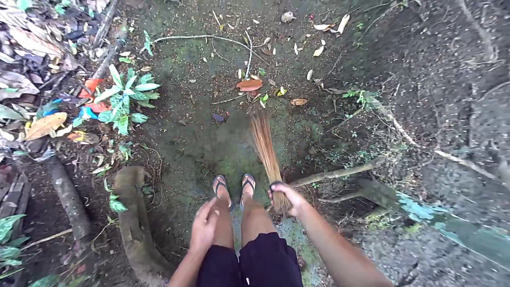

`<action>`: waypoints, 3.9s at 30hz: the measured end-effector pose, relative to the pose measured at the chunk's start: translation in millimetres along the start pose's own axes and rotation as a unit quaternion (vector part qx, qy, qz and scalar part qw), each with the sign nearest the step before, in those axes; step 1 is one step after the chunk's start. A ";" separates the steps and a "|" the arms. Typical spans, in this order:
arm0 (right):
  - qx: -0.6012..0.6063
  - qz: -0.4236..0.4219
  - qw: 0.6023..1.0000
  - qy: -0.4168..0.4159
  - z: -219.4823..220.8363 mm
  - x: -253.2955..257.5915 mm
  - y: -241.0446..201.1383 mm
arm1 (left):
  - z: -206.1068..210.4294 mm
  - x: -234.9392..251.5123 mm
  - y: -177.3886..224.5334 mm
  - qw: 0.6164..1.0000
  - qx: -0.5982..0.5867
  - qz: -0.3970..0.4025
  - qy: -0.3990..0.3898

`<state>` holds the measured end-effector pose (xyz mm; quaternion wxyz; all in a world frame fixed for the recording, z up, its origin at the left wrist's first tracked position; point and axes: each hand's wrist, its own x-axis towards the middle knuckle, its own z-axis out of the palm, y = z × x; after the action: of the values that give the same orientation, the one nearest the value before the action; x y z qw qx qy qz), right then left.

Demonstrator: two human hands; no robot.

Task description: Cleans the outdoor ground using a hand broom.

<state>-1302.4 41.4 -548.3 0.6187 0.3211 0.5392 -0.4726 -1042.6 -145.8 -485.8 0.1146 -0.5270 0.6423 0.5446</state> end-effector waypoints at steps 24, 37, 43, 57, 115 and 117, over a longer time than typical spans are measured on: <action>0.206 -0.052 0.960 -0.181 217.1 200.0 -216.3 | -141.5 212.6 41.5 0.983 -0.043 -0.180 -0.010; 0.391 -0.079 0.916 0.039 227.0 38.9 -159.3 | -115.1 222.6 63.2 0.974 -0.062 -0.205 -0.080; 0.348 -0.085 0.927 -0.113 249.7 205.9 -291.1 | -149.7 222.0 40.8 0.963 -0.048 -0.263 -0.026; 0.445 -0.112 0.888 0.032 178.0 11.5 -188.9 | -128.0 237.6 46.6 0.949 -0.062 -0.303 -0.062; 0.094 0.120 0.974 -0.169 84.9 119.2 -295.8 | 29.4 180.3 119.4 0.936 -0.125 -0.294 0.146; 0.119 0.184 0.958 -0.187 82.2 88.8 -289.2 | 33.3 177.6 123.1 0.932 -0.131 -0.298 0.161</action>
<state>-1544.3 -154.7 -584.5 0.7419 0.3920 0.2856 -0.4631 -1229.9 -234.9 -555.3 0.0964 -0.7850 0.3890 0.4723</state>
